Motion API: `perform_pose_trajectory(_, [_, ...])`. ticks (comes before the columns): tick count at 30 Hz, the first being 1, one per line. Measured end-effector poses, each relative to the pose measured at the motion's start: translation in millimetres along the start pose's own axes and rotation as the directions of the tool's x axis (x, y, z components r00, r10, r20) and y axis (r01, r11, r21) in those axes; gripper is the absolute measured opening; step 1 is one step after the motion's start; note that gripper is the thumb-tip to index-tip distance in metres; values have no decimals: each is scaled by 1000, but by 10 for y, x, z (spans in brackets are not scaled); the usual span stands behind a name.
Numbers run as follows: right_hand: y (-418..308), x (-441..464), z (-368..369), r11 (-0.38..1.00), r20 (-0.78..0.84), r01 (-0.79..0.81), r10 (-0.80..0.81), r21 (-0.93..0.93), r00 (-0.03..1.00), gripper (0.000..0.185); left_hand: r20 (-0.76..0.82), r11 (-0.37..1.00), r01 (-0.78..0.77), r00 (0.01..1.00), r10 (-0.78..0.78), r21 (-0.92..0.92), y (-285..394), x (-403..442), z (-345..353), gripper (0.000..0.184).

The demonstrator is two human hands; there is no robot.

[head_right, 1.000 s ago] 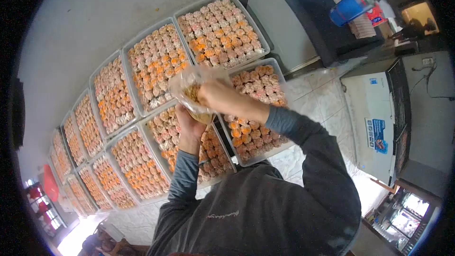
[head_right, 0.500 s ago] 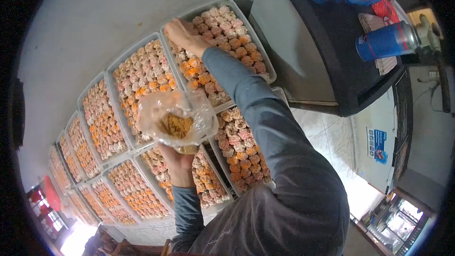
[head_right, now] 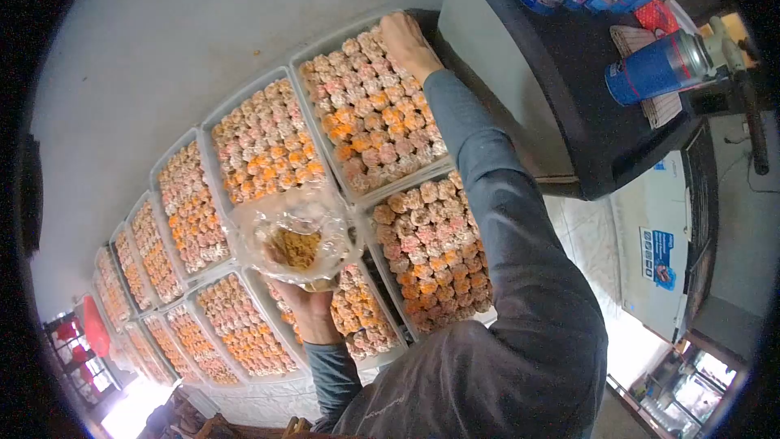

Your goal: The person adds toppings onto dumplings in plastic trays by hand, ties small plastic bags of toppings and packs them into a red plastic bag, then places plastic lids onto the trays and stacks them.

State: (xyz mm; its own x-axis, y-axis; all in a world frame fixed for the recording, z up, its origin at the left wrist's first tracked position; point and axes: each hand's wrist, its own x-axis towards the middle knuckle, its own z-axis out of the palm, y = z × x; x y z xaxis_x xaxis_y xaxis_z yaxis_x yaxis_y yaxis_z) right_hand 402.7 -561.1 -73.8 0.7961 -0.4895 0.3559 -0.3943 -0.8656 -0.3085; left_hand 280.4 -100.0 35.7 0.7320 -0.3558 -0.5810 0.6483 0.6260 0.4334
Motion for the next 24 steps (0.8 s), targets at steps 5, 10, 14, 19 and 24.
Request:
perform_pose_trajectory(5, [-468, 100, 106, 924, -63, 24, 0, 381, 998, 18, 49, 999, 17, 999, -15, -51, 34, -324, -67, 54])
perform_pose_trajectory(10, [-952, 74, 250, 975, 158, -15, -21, 222, 987, 16, -17, 994, -1, 1000, -1, -109, 89, -683, -489, 51])
perform_pose_trajectory(14, [-1085, 212, 507, 914, 191, -240, 185, 327, 964, 37, -7, 991, -39, 999, 38, -124, 212, -1052, -841, 51])
perform_pose_trajectory(19, [-1107, 66, -194, 986, -13, -40, 43, 162, 999, 26, -41, 966, -121, 993, 115, -227, 372, -1597, -1277, 51])
perform_pose_trajectory(24, [-1568, -426, -1749, 980, -248, 103, -60, 168, 967, 38, -46, 933, -147, 989, 140, -330, 490, -2238, -1830, 49])
